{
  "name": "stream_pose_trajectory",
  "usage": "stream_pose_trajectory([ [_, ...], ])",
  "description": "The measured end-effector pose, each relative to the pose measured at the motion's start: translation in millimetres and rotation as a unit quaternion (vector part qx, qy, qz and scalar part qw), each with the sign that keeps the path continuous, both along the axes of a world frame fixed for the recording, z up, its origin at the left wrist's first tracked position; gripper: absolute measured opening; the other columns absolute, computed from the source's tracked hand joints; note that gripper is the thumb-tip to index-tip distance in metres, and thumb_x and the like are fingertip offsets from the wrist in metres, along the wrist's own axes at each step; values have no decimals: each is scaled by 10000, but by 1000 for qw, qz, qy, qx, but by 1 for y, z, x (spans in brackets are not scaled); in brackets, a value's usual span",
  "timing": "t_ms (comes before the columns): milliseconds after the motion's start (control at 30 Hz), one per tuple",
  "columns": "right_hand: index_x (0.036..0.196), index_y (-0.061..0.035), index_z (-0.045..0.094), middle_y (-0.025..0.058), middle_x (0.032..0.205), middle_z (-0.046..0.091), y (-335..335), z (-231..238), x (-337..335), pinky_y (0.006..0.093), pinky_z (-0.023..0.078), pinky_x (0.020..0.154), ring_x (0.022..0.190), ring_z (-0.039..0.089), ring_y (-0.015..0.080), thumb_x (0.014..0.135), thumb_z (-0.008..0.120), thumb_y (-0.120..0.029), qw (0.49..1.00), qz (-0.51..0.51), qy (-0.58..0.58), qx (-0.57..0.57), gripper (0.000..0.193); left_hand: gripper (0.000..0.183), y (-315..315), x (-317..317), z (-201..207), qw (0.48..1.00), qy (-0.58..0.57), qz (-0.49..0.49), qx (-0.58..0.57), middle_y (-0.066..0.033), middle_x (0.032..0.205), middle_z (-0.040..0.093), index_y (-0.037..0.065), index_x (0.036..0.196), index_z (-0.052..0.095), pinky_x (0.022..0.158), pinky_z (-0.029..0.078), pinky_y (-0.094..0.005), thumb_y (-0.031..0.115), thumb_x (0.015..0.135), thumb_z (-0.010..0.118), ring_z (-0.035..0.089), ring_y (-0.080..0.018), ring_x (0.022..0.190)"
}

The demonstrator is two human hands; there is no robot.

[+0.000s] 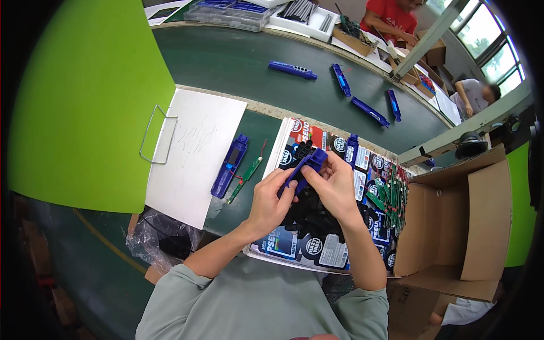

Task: The person repeatedly picks up a blue plastic casing and a green circuit board, inserts the board into the casing, and places the assembled unit on the table. This process is repeated multiple times throughout the clip.

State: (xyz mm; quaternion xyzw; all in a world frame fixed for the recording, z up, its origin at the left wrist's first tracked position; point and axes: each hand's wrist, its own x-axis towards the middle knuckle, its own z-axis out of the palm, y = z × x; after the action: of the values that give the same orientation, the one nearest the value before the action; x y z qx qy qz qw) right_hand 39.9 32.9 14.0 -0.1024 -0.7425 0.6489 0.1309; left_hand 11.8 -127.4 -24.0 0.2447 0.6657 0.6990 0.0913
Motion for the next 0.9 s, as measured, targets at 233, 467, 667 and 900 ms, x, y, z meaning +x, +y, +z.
stream_pose_trajectory([
  [233,1125,50,614,34,905,642,-19,8,-20,215,493,691,771,592,63,906,736,-77,994,90,-34,-45,281,274,-50,-19,-11,974,-216,-21,61,-79,982,667,-49,1271,593,598,548,-237,55,1021,549,654,-107,708],
  [467,912,35,650,225,819,697,-69,-23,-69,496,550,687,779,689,430,889,693,-170,899,124,-22,419,211,243,-160,-67,-26,971,-158,179,28,-83,922,679,-52,1206,611,587,524,-243,94,1019,558,650,-105,680],
  [667,906,45,617,262,843,701,-69,-27,-85,533,552,725,806,698,453,872,706,-161,840,142,-121,509,227,219,-175,-52,-38,968,-187,159,58,-103,993,682,-65,1176,607,608,538,-264,67,1011,549,651,-126,698],
  [900,1052,39,633,186,786,701,-65,-58,-94,437,561,753,774,713,372,843,731,-129,909,118,-165,364,285,316,-168,-31,-50,965,-215,114,100,-85,924,683,-77,1293,572,594,528,-241,90,1026,564,662,-113,708],
])
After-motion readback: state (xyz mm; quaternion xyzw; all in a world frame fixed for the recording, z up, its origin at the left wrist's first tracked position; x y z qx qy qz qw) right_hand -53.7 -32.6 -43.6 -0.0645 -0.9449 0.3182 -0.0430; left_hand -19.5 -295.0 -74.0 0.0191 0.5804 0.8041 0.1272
